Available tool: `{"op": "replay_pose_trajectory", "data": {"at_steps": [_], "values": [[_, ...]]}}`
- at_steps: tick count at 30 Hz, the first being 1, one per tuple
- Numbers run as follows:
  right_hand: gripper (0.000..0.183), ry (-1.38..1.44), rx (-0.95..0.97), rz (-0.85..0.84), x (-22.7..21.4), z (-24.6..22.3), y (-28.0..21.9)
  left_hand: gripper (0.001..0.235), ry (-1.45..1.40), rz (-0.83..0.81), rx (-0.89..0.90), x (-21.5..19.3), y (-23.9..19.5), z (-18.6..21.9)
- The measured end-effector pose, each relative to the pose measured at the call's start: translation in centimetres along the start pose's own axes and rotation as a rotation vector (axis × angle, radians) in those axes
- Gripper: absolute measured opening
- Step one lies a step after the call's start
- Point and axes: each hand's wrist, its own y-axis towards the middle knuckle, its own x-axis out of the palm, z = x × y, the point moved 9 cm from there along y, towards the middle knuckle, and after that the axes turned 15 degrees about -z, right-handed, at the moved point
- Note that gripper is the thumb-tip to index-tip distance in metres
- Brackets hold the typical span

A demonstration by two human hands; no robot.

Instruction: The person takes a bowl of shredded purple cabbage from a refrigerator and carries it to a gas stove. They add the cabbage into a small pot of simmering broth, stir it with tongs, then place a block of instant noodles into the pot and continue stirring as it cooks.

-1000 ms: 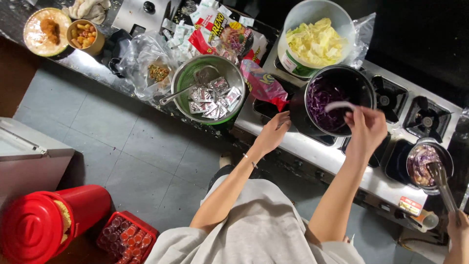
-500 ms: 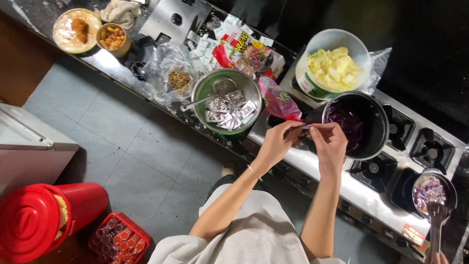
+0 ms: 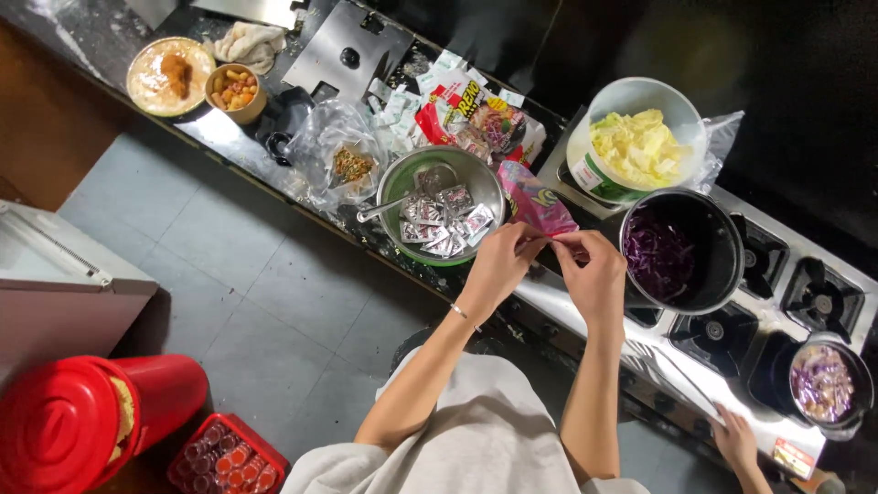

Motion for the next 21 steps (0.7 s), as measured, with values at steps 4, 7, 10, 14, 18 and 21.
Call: {"op": "replay_pose_trajectory", "data": {"at_steps": [4,7,10,14,18,21], "values": [[0.01,-0.034,-0.015,0.08,-1.3,0.1,-0.7,0.014,0.05,-0.018,0.004,1.1,1.0,0.1],[0.009,-0.066,-0.023,0.152,-2.3,0.8,-1.7,0.017,0.086,-0.064,0.043,2.8,1.7,0.2],[0.01,-0.172,-0.038,0.246,-3.1,1.2,-3.3,0.019,0.055,-0.142,0.074,4.5,2.1,0.9],[0.011,-0.241,0.037,0.369,-4.1,2.1,-5.5,0.02,-0.015,-0.277,0.037,7.0,2.4,1.2],[0.01,-0.228,0.15,0.458,-5.2,3.8,-8.0,0.022,-0.097,-0.434,-0.044,10.3,2.2,1.0],[0.01,-0.223,0.173,0.52,-6.1,3.8,-9.9,0.023,-0.167,-0.526,-0.081,12.8,1.8,0.7]]}}
